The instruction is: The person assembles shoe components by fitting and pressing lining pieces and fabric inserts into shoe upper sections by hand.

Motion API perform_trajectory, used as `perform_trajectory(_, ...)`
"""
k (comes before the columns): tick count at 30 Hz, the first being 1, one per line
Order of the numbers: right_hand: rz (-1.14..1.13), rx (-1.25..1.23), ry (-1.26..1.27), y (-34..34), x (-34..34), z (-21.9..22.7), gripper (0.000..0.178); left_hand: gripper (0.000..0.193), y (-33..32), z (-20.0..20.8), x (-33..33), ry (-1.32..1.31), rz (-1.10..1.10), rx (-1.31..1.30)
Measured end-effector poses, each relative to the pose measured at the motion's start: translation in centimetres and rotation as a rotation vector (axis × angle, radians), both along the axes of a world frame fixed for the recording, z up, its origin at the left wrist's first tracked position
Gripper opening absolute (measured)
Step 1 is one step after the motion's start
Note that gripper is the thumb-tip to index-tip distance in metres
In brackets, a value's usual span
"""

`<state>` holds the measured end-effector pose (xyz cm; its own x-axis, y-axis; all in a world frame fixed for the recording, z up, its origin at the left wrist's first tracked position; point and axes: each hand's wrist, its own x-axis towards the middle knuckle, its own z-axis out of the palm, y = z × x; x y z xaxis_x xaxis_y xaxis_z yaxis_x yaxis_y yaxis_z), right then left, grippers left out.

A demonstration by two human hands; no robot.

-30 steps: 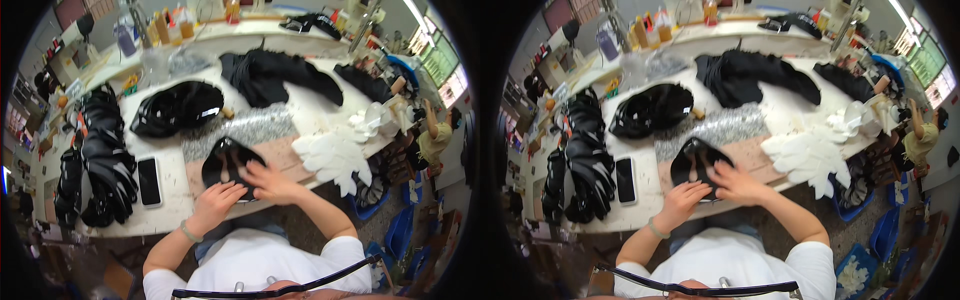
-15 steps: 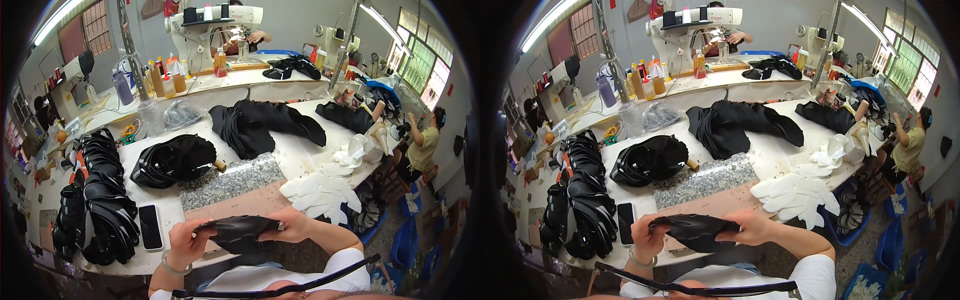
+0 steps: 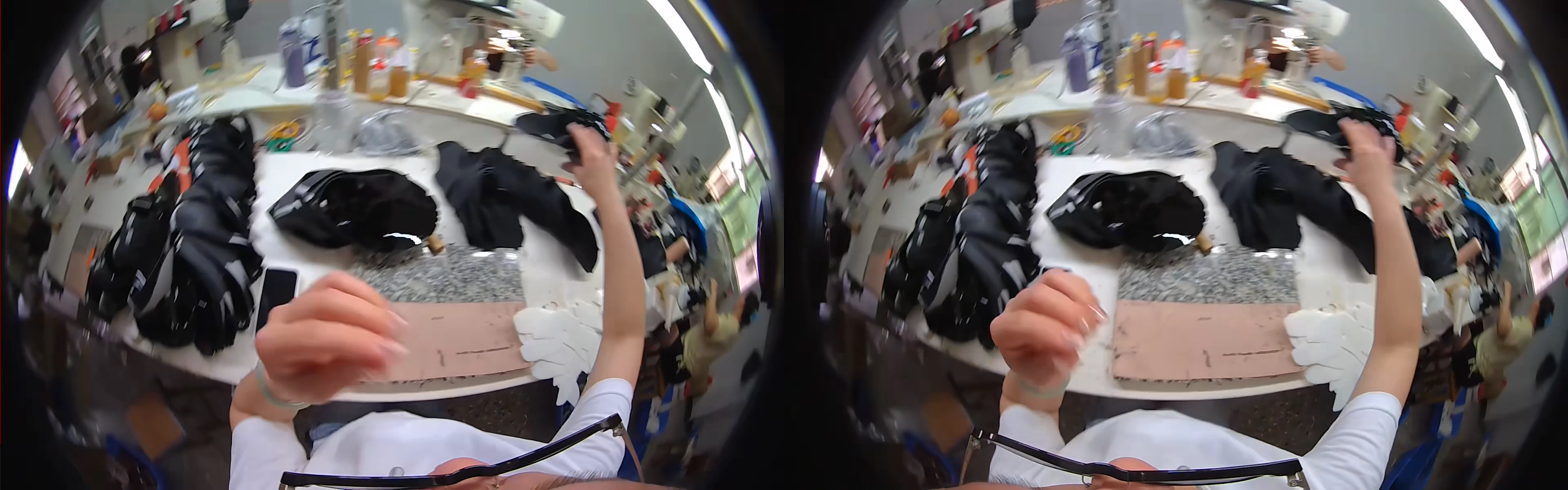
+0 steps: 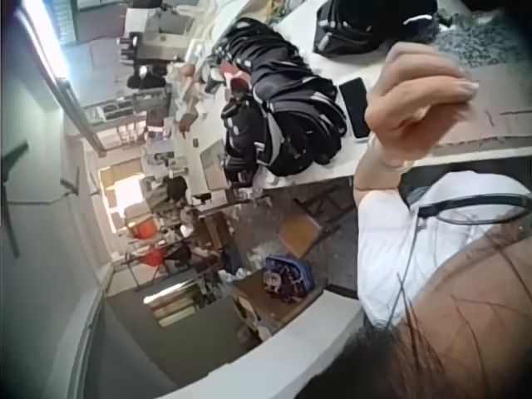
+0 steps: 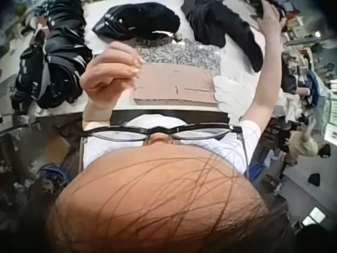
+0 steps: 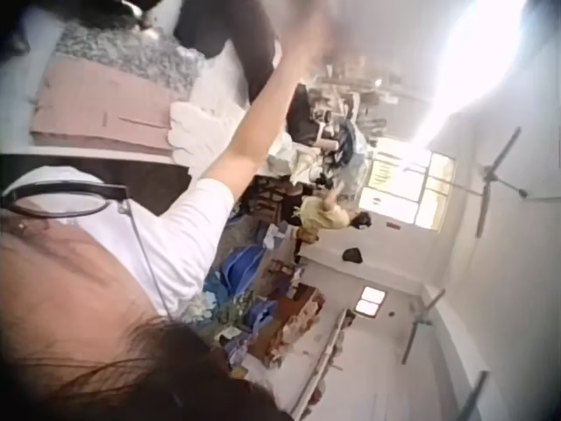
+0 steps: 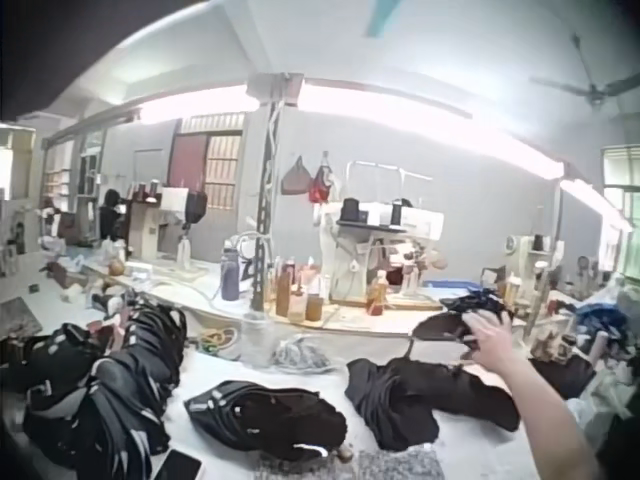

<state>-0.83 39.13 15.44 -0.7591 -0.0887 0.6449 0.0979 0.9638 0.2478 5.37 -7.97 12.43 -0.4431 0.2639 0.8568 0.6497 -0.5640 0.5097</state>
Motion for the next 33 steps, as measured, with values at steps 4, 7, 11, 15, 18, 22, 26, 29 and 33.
perform_trajectory(4,-0.044,-0.222,-0.146,-2.6,-6.2,-3.3,0.062,0.019,0.1,2.0,0.7,0.153,-0.086,0.138)
perform_trajectory(7,0.296,-0.359,-0.395,-14.7,-6.7,-8.5,0.045,0.024,-2.3,1.6,0.5,0.143,-0.062,-0.006)
perform_trajectory(11,-0.037,-0.345,-0.582,-20.8,-6.4,-14.5,0.056,0.029,-2.6,2.0,0.8,0.105,-0.036,0.016)
perform_trajectory(15,0.254,-0.516,-0.248,-21.1,-5.7,-15.1,0.037,0.024,-3.9,2.8,1.5,0.152,0.009,-0.05)
perform_trajectory(18,0.49,-1.245,-0.21,-23.4,-3.3,-12.5,0.023,0.017,-4.6,0.1,0.2,-0.07,0.27,-0.084)
perform_trajectory(22,0.546,-1.41,-0.014,-23.2,0.9,-11.0,0.019,0.022,-3.5,-7.7,-4.9,-0.813,0.25,-0.188)
perform_trajectory(26,0.585,-0.857,0.248,-23.7,7.0,-10.7,0.015,0.063,-2.2,-12.9,-3.4,-1.343,-0.55,-0.219)
perform_trajectory(29,0.903,-0.887,0.117,-21.2,11.5,-13.8,0.032,0.073,0.3,-14.2,-3.0,-1.487,-0.664,0.075)
perform_trajectory(33,0.669,-1.231,-0.512,-17.9,16.6,-16.6,0.032,0.05,2.2,-17.9,-2.6,-1.627,-0.621,0.316)
